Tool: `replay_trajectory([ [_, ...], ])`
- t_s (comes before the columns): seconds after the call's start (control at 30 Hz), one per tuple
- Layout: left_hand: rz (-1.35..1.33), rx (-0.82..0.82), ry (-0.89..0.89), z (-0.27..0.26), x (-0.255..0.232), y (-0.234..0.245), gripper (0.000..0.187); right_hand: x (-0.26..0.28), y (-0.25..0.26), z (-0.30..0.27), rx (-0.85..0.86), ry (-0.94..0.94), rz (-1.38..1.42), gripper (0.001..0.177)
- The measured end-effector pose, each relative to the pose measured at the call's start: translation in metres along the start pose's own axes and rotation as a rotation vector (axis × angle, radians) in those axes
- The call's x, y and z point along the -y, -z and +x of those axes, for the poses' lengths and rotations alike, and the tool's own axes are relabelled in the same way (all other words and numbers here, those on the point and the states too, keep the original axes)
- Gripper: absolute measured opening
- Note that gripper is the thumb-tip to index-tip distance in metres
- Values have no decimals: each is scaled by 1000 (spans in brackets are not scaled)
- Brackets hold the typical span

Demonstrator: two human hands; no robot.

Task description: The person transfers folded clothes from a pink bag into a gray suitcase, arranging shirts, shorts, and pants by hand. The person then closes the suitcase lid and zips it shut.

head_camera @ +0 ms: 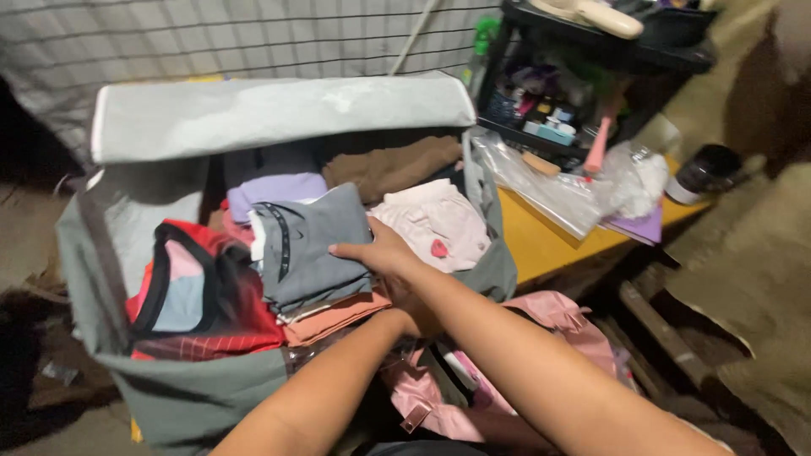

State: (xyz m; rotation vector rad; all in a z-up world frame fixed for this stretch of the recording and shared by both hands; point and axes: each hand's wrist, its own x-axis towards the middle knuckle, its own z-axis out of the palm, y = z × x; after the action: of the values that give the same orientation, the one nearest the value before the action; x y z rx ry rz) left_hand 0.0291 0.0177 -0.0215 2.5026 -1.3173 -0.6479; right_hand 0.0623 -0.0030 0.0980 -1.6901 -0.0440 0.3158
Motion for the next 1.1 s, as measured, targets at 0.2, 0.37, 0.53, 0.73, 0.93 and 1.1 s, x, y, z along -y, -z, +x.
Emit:
replay_trajectory([
  [0.2,7,-295,-110,20,10,-30,51,-50,70,-62,-502,469,-334,29],
  [0.37,-66,-231,-96,6,-17,2,25,-96,145,-190,-886,307,-839,19],
  [0.53,-143,-285,-42,11,-20,1,25,-142,151,-291,-1097,-321,-1229,44],
  [0.73,-214,-305,11,8,-36,11,26,-195,151,-339,-1043,-946,-880,95],
  [0.93,-312,-376,14,21,-54,17,28,-308,225,-352,-1324,-695,-564,44],
  [1.1,-661,-405,-44,23,-76,65,26,-237,226,-347,-1429,-437,-570,23],
])
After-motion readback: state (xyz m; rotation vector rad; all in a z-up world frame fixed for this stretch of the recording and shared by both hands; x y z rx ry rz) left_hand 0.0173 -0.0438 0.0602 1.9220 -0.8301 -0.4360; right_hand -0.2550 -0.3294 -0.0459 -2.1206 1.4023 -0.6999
